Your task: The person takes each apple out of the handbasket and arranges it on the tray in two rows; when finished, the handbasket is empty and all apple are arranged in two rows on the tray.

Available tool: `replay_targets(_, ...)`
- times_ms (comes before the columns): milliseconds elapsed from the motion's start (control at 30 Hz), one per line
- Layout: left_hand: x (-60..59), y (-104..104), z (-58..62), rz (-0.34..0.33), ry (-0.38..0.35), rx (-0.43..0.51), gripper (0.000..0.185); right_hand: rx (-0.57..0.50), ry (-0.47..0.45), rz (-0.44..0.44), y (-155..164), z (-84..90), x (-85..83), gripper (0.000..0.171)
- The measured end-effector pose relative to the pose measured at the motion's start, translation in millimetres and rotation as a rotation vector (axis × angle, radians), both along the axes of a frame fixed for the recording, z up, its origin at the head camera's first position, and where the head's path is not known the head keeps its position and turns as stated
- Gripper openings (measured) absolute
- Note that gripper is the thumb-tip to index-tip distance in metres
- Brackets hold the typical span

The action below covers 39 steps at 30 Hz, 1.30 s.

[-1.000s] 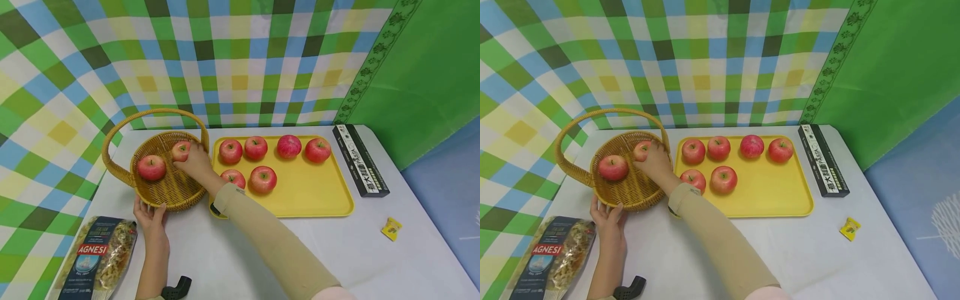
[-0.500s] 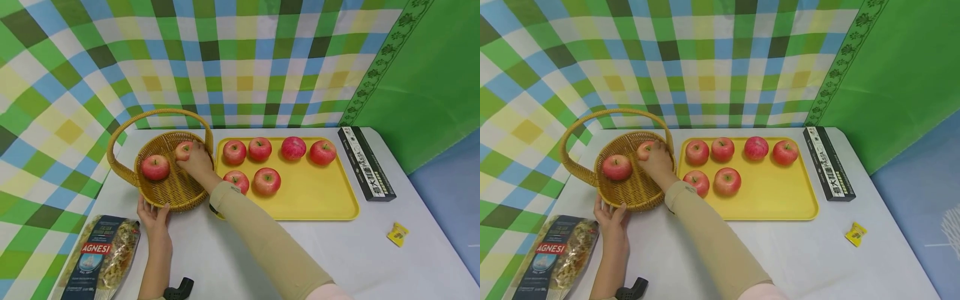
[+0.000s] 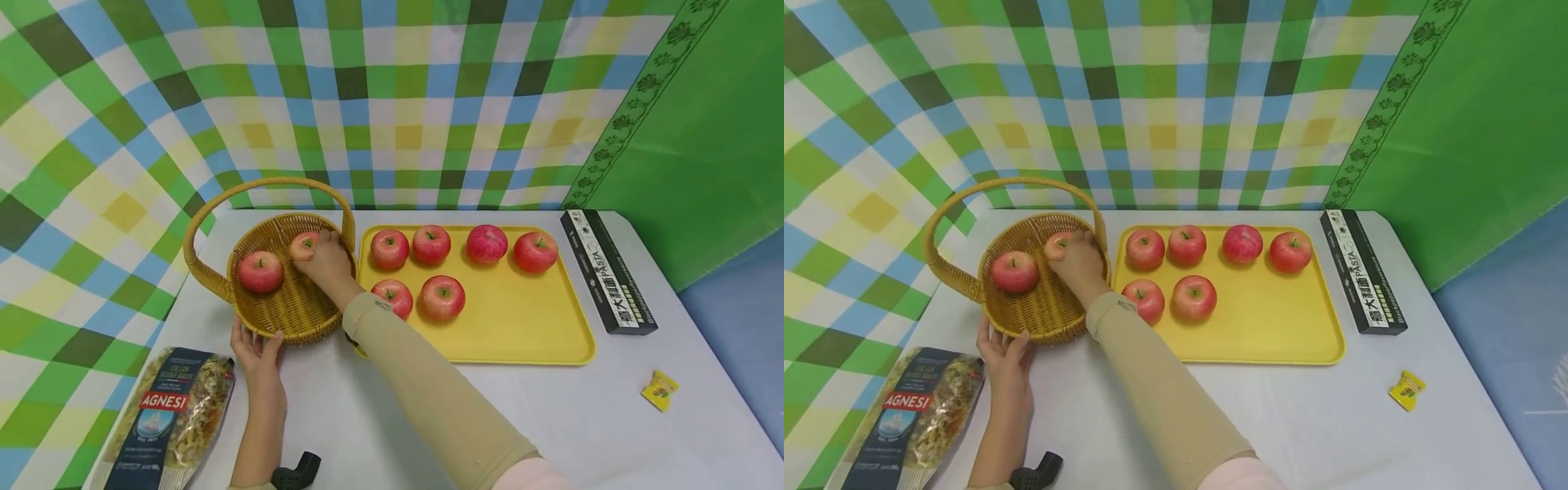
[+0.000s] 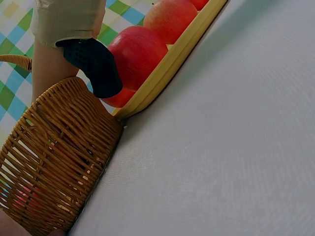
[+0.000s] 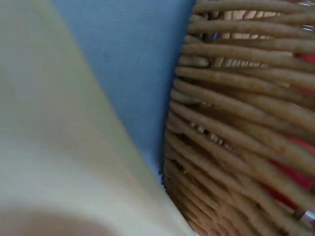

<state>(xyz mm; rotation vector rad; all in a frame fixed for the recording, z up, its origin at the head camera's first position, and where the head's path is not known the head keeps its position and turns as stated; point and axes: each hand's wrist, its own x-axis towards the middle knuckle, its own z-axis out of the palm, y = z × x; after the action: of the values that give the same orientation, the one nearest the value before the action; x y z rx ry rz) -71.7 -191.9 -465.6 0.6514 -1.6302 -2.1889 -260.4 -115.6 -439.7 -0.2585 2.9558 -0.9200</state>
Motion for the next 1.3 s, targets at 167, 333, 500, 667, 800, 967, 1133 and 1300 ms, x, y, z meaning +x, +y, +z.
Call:
replay_targets(167, -1.5, 0, -1.0, -0.008, 0.007, -0.005, 0.08, -0.018, -0.01, 0.022, 5, 0.7, -0.6, 0.07)
replay_targets(333, -1.5, -2, -0.9, -0.002, 0.006, 0.008, 0.08, -0.077, 0.019, 0.087, 7, 9.8, 8.9, 0.065)
replay_targets(500, 0.2, -4, 0.0, 0.005, 0.001, 0.004, 0.079, -0.145, 0.058, 0.176, 10, 24.3, 28.7, 0.07)
replay_targets(667, 0.9, -2, 1.1, -0.006, -0.005, 0.009, 0.079, -0.213, 0.063, 0.246, 23, 41.5, 49.5, 0.079)
replay_targets(800, 0.3, 1, 1.4, -0.006, -0.003, 0.014, 0.08, -0.297, 0.063, 0.29, 43, 55.6, 64.7, 0.082)
replay_targets(967, -0.1, 1, 1.0, 0.003, -0.014, 0.012, 0.079, -0.348, 0.083, 0.316, 71, 71.3, 83.8, 0.081)
replay_targets(1133, -0.1, 1, 0.6, 0.003, -0.007, 0.012, 0.079, -0.371, 0.061, 0.299, 106, 84.4, 100.6, 0.081)
replay_targets(1300, 0.2, 1, 1.2, 0.003, 0.001, 0.014, 0.079, -0.463, 0.062, 0.28, 149, 88.2, 109.9, 0.079)
